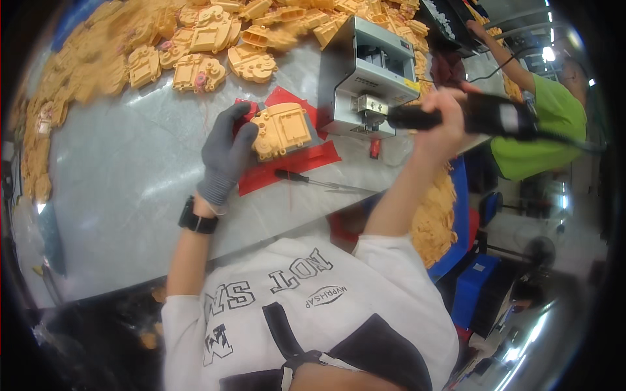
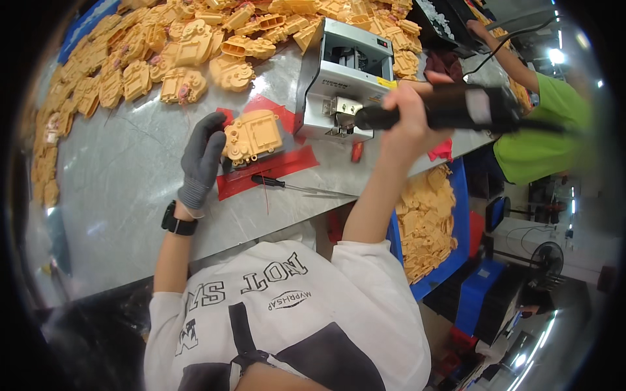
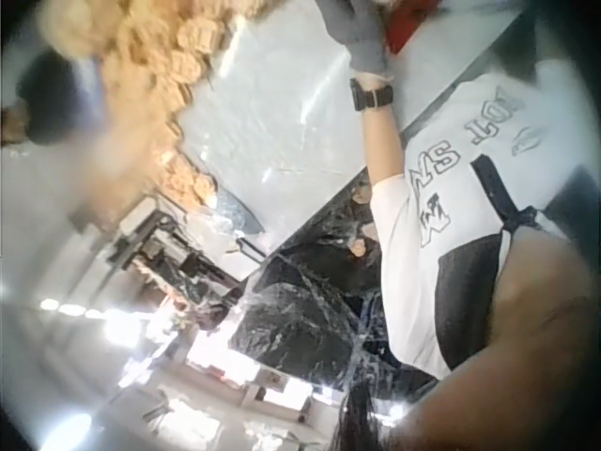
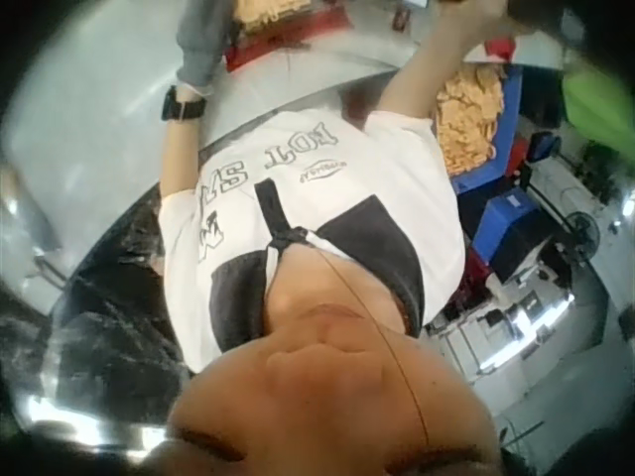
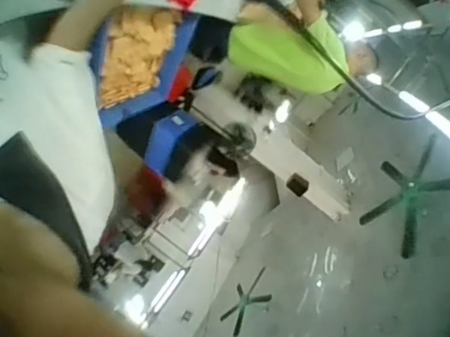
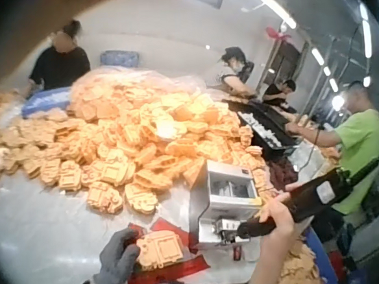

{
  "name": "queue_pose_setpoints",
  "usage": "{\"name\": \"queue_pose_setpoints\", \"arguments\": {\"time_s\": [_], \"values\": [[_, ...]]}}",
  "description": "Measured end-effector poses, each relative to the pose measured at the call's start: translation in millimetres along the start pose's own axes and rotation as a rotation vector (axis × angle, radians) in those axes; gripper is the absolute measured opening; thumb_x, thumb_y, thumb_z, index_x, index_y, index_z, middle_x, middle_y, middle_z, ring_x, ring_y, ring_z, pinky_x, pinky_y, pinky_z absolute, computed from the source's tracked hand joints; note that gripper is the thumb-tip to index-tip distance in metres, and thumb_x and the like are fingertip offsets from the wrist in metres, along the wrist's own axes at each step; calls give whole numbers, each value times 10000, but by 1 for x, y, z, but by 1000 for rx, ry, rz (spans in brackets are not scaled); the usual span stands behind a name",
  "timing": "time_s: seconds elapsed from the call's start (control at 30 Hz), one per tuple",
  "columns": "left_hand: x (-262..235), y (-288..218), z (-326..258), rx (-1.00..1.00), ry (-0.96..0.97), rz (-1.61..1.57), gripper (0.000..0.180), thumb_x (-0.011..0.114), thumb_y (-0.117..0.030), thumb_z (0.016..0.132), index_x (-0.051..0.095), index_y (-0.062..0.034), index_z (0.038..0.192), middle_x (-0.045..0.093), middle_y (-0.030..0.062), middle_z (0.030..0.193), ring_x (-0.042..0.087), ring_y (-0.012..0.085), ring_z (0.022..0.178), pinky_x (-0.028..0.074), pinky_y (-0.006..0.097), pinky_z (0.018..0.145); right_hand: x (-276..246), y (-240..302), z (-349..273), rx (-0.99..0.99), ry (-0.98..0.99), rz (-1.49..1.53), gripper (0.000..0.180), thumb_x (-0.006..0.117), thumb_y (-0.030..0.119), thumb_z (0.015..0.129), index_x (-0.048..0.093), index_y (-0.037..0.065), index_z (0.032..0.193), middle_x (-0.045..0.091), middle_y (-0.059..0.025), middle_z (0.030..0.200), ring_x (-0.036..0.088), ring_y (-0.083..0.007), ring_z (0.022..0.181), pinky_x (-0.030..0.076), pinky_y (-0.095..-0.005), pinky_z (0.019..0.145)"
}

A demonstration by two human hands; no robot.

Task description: The person picks up plastic casings from a pile, places them onto a jig, and drives screws into them using an electric screwdriver.

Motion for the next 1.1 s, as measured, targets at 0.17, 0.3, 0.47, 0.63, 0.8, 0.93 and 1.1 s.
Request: {"name": "queue_pose_setpoints", "arguments": {"time_s": [0.17, 0.3, 0.47, 0.63, 0.8, 0.93, 1.1], "values": [[8, 9, -13, 146, -13, 12, 426, 558, -249, 818, 486, 11, 1148, 565, 154, 1018, 570, 249, 939, 436, 317, 830, 18, -37, -11, 141, 126, -132, 282, 563, -78, 663, 459, -23, 920, 545, -66, 600, 510, -115, 489, 426, -238, 503], [12, 11, -15, 168, 68, 88, 464, 584, -185, 807, 451, 21, 1201, 535, 142, 1126, 524, 209, 1037, 394, 303, 909, 16, -22, -28, 43, 78, -152, 320, 560, -92, 658, 439, -23, 947, 514, -59, 601, 495, -123, 484, 422, -246, 506], [9, 7, -12, 217, 12, 91, 497, 586, -314, 800, 466, 9, 1158, 557, 187, 1035, 548, 325, 942, 412, 366, 856, 16, -28, -12, 138, 21, -110, 304, 529, -74, 653, 443, -44, 942, 496, -71, 585, 476, -146, 464, 430, -269, 530], [10, -1, -2, 307, 21, 213, 454, 590, -280, 792, 475, -15, 1142, 560, 172, 1044, 534, 339, 938, 391, 390, 876, 25, 18, 16, -120, 59, -90, 415, 525, -1, 644, 406, -58, 1037, 507, -99, 583, 486, -183, 455, 457, -318, 525], [6, -7, 7, 333, -11, 174, 435, 600, -267, 784, 489, -27, 1129, 570, 142, 1038, 547, 305, 898, 435, 374, 791, 60, 51, 1, 45, 670, 392, 359, 474, 67, 729, 402, 42, 1080, 460, -38, 665, 486, -165, 578, 401, -361, 596], [8, 2, 7, 251, 77, 156, 466, 595, -288, 809, 494, 1, 1160, 566, 157, 1081, 558, 270, 994, 373, 353, 945, 76, -8, -88, 386, 870, 490, 439, 529, -17, 709, 361, 43, 1110, 469, -58, 650, 489, -170, 517, 415, -320, 535], [9, 9, 11, 211, 84, 194, 468, 603, -275, 793, 498, -6, 1161, 566, 158, 1048, 568, 249, 956, 437, 323, 851, 52, -21, -102, 478, 593, 404, 417, 520, -11, 713, 366, 23, 1099, 473, -82, 639, 478, -172, 492, 414, -327, 520]]}}
Point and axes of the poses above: each hand's wrist, its own z-axis towards the middle knuckle, its own x-axis out of the palm, y = z × x, the point moved 7 cm from there along z, towards the middle knuckle
